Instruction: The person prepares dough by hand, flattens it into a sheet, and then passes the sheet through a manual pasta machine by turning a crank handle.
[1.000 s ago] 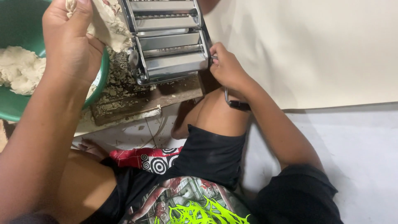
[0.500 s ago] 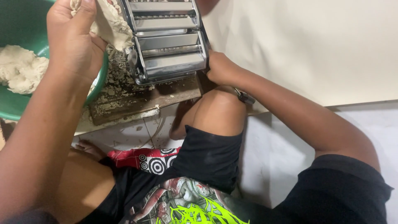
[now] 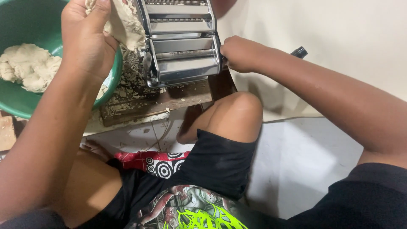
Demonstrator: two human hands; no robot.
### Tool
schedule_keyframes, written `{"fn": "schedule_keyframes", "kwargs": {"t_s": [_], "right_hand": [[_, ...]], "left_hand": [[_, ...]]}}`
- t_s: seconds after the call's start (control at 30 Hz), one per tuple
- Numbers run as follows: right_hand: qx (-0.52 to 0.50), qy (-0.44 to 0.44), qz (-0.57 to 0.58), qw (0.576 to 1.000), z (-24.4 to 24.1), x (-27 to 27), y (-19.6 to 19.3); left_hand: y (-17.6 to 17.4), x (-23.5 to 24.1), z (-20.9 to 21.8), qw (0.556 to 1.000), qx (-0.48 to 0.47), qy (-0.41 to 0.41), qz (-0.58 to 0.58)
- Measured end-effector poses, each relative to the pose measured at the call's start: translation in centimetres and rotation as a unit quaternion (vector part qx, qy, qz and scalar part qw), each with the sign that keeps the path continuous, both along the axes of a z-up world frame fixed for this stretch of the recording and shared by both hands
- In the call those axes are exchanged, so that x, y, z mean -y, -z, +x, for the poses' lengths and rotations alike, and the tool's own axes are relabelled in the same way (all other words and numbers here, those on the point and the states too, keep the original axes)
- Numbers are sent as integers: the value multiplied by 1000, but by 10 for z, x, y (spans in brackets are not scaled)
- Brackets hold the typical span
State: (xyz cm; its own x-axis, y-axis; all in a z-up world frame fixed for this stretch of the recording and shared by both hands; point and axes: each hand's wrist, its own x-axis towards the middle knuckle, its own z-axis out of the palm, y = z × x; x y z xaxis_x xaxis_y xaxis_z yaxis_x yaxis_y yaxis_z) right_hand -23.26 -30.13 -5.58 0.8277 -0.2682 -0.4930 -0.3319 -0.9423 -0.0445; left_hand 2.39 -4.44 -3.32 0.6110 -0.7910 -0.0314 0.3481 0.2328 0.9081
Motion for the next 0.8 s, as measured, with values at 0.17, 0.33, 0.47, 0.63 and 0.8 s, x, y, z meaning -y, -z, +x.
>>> {"fn": "schedule_keyframes", "kwargs": {"t_s": [0.17, 0.33, 0.47, 0.63, 0.8], "right_hand": [[-104, 72, 56, 990, 9, 15, 4], [-43, 331, 250, 909, 5, -23, -41], [16, 380, 342, 859, -15, -19, -8], [-5, 367, 265, 891, -13, -29, 18], [-60, 324, 178, 927, -3, -47, -11]], "left_hand": [[-1, 2, 1, 1000, -2, -9, -1], [-4, 0, 1, 1000, -6, -10, -9], [2, 1, 3, 1000, 19, -5, -2], [4, 2, -1, 1000, 13, -14, 8], [3, 2, -2, 999, 30, -15, 25]]}}
